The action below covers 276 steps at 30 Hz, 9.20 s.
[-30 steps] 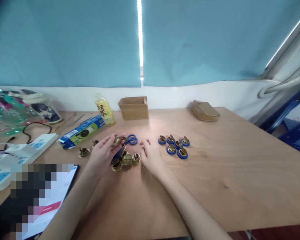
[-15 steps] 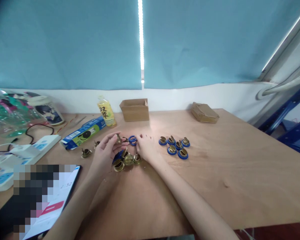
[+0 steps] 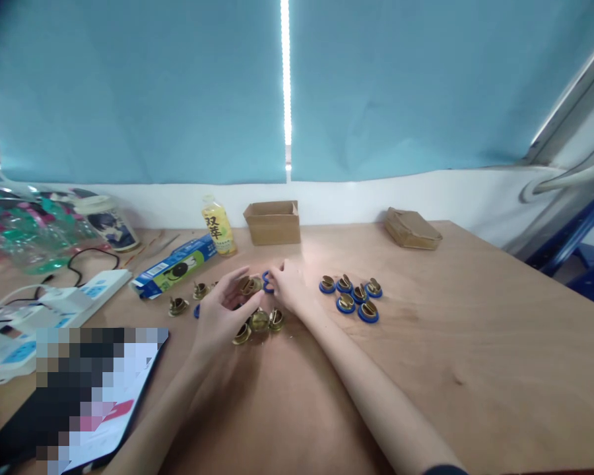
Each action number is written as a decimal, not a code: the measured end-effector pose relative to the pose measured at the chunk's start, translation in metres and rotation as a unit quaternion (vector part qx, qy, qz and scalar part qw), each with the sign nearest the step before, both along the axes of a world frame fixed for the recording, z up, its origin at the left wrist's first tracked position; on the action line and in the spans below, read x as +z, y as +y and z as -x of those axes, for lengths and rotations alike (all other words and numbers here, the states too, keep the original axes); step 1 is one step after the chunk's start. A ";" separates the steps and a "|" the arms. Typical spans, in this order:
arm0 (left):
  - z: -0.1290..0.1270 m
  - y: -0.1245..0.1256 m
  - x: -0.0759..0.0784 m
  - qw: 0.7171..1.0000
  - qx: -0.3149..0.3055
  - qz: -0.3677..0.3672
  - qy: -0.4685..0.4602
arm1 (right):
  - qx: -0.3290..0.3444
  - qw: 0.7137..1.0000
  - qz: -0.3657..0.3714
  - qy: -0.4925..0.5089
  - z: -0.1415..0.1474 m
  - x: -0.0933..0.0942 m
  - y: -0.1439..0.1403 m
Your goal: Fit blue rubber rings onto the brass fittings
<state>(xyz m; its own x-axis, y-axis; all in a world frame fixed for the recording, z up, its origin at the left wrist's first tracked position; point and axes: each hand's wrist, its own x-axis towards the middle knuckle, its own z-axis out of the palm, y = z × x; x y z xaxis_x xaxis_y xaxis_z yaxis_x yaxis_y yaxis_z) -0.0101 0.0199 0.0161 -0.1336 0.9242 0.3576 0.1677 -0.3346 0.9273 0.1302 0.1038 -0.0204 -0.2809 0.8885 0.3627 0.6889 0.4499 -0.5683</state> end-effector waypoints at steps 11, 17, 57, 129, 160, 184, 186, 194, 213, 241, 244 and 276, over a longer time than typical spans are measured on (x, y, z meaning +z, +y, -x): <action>-0.013 -0.013 -0.009 0.980 -0.032 -0.094 0.170 | -0.012 0.947 0.039 0.319 -0.056 0.056 -0.058; -0.024 -0.018 -0.013 0.991 -0.121 0.036 0.036 | 0.074 0.935 0.088 0.337 -0.047 0.044 -0.086; -0.017 -0.016 0.003 0.920 -0.264 0.229 -0.175 | -0.015 0.972 -0.042 0.230 -0.041 0.031 -0.100; -0.006 -0.017 0.017 0.961 -0.236 0.142 0.003 | 0.070 0.918 0.209 0.329 -0.051 0.045 -0.101; -0.011 -0.023 0.019 0.935 -0.262 0.221 -0.088 | 0.134 0.857 0.305 0.394 -0.053 0.046 -0.097; -0.014 -0.020 0.014 0.923 -0.291 0.223 -0.118 | 0.124 0.879 0.256 0.381 -0.054 0.051 -0.098; -0.014 -0.020 0.014 0.931 -0.279 0.210 -0.108 | 0.110 0.888 0.239 0.378 -0.055 0.051 -0.096; -0.015 -0.018 0.010 0.954 -0.248 0.159 -0.057 | 0.082 0.900 0.218 0.369 -0.058 0.045 -0.090; -0.020 -0.016 0.006 0.966 -0.162 0.153 -0.131 | -0.058 0.972 0.111 0.198 -0.073 0.034 -0.077; -0.015 -0.012 -0.015 0.993 -0.065 -0.006 0.102 | -0.088 0.986 0.078 -0.119 -0.053 -0.001 -0.055; -0.013 -0.010 -0.017 0.993 -0.065 -0.007 0.095 | -0.068 0.989 0.086 -0.101 -0.059 0.001 -0.056; -0.006 -0.006 -0.010 0.997 0.013 -0.005 0.075 | 0.002 0.998 0.022 -0.057 -0.038 -0.002 -0.072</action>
<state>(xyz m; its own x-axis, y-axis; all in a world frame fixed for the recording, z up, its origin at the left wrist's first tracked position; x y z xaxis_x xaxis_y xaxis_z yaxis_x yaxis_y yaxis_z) -0.0046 0.0134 0.0059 -0.1012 0.9178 0.3840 0.3124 -0.3372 0.8881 0.1680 0.0318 -0.0224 -0.3217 0.9019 0.2883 0.7482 0.4288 -0.5064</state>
